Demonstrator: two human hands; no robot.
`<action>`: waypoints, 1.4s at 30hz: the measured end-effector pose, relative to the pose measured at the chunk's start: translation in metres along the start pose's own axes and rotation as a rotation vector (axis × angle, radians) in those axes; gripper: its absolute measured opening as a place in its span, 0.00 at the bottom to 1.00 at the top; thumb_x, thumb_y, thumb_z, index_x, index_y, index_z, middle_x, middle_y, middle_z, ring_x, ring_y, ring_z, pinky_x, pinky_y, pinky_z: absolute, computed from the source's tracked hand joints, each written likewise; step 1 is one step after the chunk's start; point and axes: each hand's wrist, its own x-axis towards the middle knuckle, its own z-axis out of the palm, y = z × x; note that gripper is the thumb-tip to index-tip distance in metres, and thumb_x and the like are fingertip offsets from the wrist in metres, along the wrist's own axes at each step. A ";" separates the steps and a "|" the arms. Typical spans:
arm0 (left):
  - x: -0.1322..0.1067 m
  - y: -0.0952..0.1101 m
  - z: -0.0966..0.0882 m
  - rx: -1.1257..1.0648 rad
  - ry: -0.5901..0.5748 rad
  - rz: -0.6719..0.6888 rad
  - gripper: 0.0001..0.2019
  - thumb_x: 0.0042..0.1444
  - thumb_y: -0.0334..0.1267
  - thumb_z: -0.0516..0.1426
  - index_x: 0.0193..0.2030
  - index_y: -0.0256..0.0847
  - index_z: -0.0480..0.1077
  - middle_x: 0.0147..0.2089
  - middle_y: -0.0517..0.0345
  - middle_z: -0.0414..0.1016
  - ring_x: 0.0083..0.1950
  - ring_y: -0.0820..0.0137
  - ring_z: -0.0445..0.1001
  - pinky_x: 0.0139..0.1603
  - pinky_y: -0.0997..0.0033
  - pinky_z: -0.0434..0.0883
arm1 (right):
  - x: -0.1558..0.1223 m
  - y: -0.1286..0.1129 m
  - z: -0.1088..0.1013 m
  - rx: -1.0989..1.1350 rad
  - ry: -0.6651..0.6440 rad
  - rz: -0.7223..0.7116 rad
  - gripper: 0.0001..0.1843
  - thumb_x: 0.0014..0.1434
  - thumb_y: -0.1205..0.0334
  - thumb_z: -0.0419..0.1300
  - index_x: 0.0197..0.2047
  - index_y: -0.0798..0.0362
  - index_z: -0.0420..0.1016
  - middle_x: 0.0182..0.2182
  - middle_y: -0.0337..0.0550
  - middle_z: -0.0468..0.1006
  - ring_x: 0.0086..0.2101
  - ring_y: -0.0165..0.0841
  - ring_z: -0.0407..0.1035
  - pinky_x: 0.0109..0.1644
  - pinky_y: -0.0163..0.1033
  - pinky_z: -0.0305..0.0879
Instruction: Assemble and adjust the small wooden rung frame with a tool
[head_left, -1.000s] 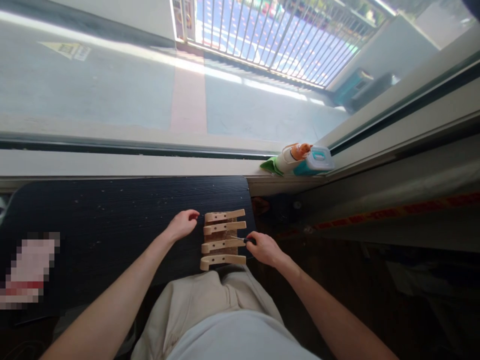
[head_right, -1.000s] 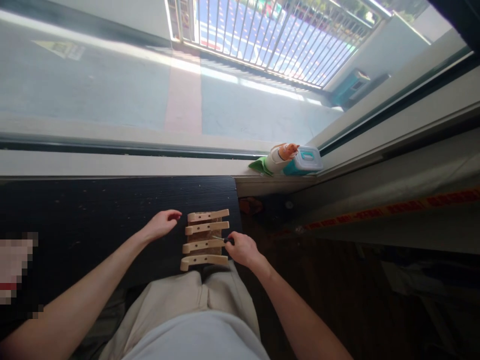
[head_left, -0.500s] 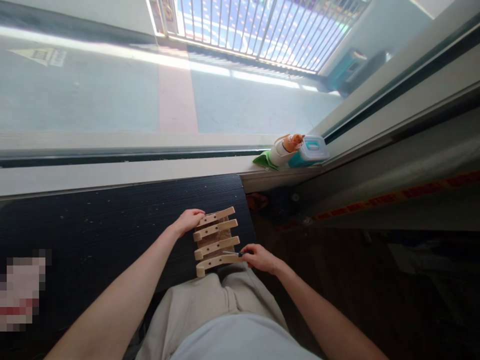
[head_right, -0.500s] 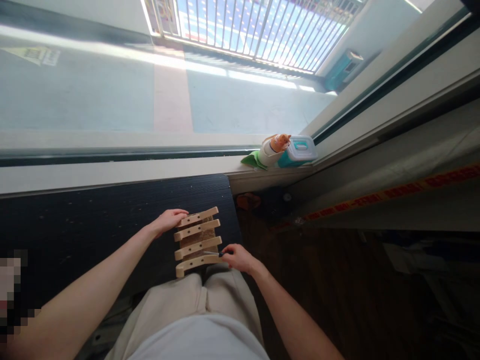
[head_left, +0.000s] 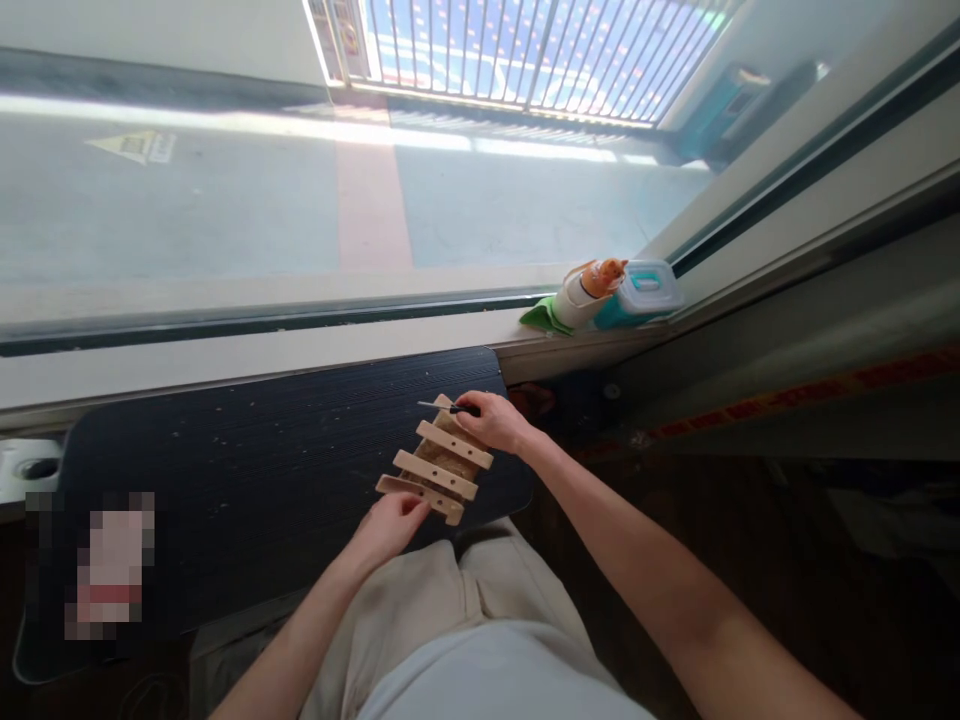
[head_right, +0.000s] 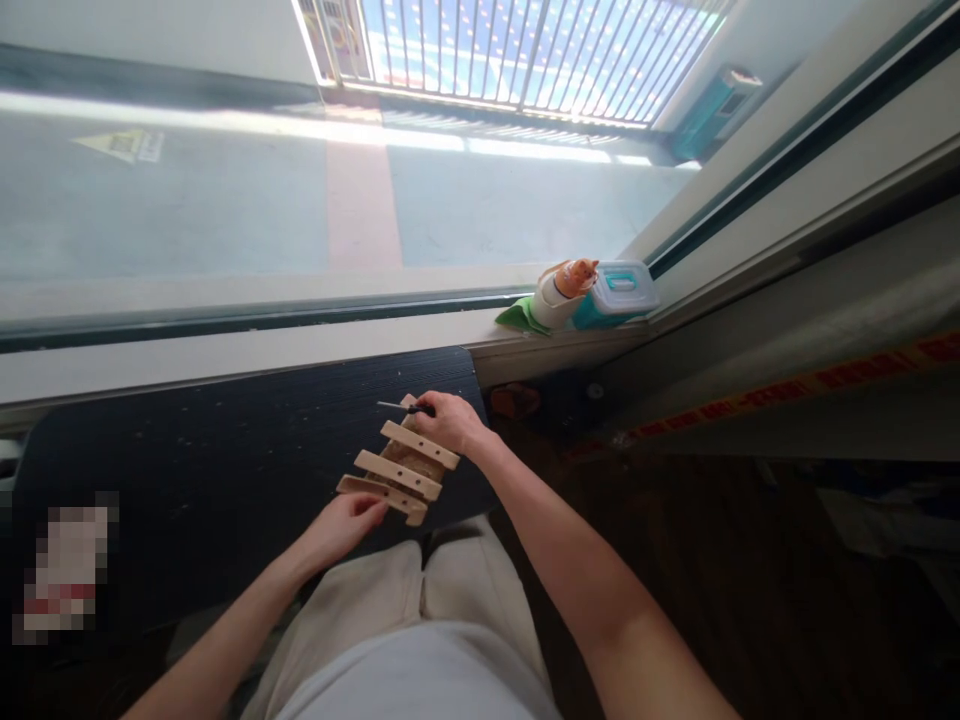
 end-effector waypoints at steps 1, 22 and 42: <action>-0.001 0.010 -0.007 0.127 0.101 0.101 0.15 0.51 0.46 0.50 0.35 0.41 0.73 0.36 0.54 0.75 0.39 0.67 0.71 0.40 0.69 0.66 | -0.011 0.001 -0.002 -0.076 -0.034 0.035 0.16 0.55 0.57 0.50 0.44 0.48 0.71 0.38 0.39 0.75 0.40 0.31 0.67 0.42 0.32 0.59; 0.049 0.023 0.006 0.979 0.030 0.640 0.10 0.54 0.39 0.49 0.35 0.42 0.70 0.38 0.51 0.69 0.40 0.66 0.68 0.38 0.66 0.58 | -0.092 0.022 0.046 -0.321 -0.266 0.138 0.16 0.56 0.60 0.46 0.39 0.50 0.73 0.35 0.45 0.77 0.37 0.35 0.70 0.39 0.37 0.61; 0.037 0.027 0.046 0.788 0.118 0.262 0.16 0.57 0.42 0.44 0.46 0.42 0.66 0.38 0.47 0.70 0.38 0.60 0.73 0.33 0.65 0.66 | -0.093 0.007 0.047 -0.482 -0.159 0.118 0.14 0.58 0.61 0.46 0.38 0.52 0.72 0.32 0.46 0.77 0.34 0.34 0.71 0.38 0.36 0.61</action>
